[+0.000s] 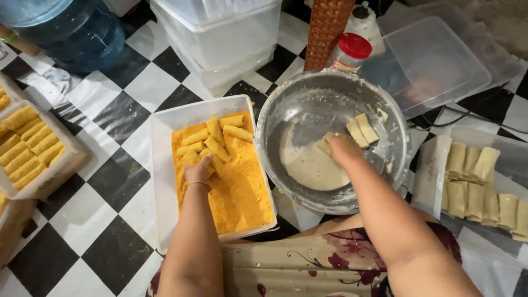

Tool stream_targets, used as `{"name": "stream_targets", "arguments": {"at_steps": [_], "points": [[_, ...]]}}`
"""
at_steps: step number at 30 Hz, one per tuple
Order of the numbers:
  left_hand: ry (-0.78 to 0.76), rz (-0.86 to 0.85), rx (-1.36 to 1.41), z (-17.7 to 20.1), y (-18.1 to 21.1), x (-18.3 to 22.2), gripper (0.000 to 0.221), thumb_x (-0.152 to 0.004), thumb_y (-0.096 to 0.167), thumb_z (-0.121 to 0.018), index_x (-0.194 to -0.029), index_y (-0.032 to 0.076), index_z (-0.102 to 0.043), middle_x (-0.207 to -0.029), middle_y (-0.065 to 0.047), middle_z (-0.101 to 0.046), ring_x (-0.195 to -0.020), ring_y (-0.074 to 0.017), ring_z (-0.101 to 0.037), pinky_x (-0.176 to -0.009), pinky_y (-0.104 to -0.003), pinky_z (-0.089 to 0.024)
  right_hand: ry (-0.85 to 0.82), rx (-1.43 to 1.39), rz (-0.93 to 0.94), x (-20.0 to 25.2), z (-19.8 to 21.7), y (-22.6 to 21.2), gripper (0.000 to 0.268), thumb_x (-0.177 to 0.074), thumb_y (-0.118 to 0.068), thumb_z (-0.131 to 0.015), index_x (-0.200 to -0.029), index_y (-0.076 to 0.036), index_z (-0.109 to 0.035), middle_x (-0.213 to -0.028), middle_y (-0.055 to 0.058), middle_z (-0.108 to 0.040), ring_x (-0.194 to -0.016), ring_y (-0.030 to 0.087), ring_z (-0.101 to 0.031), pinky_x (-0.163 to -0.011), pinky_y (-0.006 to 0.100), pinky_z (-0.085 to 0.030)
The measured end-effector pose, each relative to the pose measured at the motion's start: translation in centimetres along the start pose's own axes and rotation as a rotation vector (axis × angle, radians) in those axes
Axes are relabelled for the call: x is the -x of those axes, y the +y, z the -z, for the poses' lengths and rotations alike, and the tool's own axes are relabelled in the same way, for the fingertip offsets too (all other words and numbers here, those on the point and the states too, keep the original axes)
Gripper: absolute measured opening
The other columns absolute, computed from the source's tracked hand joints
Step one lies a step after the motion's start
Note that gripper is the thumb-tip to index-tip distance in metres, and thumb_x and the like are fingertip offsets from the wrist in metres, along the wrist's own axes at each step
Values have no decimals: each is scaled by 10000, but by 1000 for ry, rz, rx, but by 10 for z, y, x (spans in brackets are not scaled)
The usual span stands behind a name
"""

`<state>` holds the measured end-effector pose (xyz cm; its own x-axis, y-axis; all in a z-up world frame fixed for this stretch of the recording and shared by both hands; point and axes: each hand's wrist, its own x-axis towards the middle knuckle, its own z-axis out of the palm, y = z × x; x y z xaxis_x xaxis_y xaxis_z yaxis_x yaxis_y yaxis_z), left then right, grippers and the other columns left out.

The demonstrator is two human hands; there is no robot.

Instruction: The person dips dough rolls into a bowl of liquid batter and then coats them in orange powder within a plastic container by hand before placing them into smaller white trays.

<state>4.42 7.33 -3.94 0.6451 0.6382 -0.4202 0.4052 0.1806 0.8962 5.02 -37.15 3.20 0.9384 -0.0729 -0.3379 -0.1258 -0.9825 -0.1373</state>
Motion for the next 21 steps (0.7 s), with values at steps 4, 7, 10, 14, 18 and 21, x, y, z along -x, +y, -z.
{"name": "stream_targets", "arguments": {"at_steps": [4,7,10,14,18,21], "points": [[-95,220,386,5,1,-37,728,-781,180,-915,-1354,134,-468,-1062,-137,-613,-737,-374,-694,-643,-568,-591,-36,65,-7,3,-14,-9,340,-925,-153,-708,-1253,-62,-705,-1205,247,-720,-1200,408,-678,-973,545,-565],[-83,133,633,8,41,-32,434,-889,225,-830,-1238,125,-594,-987,-96,-675,-796,-294,-702,-694,-464,-623,-63,4,9,19,1,-20,347,-907,-131,-724,-1238,-28,-712,-1176,272,-726,-1188,431,-681,-965,563,-563],[-40,68,693,16,66,-26,498,-904,367,-825,-1276,157,-569,-1269,-70,-575,-1186,-293,-580,-1002,-545,-472,-110,-24,22,22,8,-23,395,-904,-139,-733,-1280,-29,-680,-1218,279,-717,-1225,434,-662,-1005,570,-544],[178,-218,-25,19,8,-76,865,-841,346,-927,-1499,130,-409,-1445,-242,-462,-1397,-403,-480,-1170,-499,-417,-72,-335,8,-10,-40,30,476,-959,-509,-634,-1160,-87,-723,-1141,213,-755,-1119,417,-701,-1002,556,-528],[151,-471,-95,24,29,-10,554,-845,220,-864,-1298,53,-592,-1207,-238,-624,-1186,-434,-624,-1005,-481,-526,-259,-1554,-239,28,18,6,653,-1034,-162,-599,-1591,-96,-264,-1182,190,-624,-863,298,-682,-801,523,-613],[-153,-669,-260,36,72,81,225,-895,109,-721,-1083,7,-652,-961,-211,-651,-958,-359,-657,-838,-458,-515,-276,-1661,5,68,59,-22,275,-1031,-210,-601,-1283,-159,-500,-817,-47,-442,-630,50,-511,-569,179,-492]]}}
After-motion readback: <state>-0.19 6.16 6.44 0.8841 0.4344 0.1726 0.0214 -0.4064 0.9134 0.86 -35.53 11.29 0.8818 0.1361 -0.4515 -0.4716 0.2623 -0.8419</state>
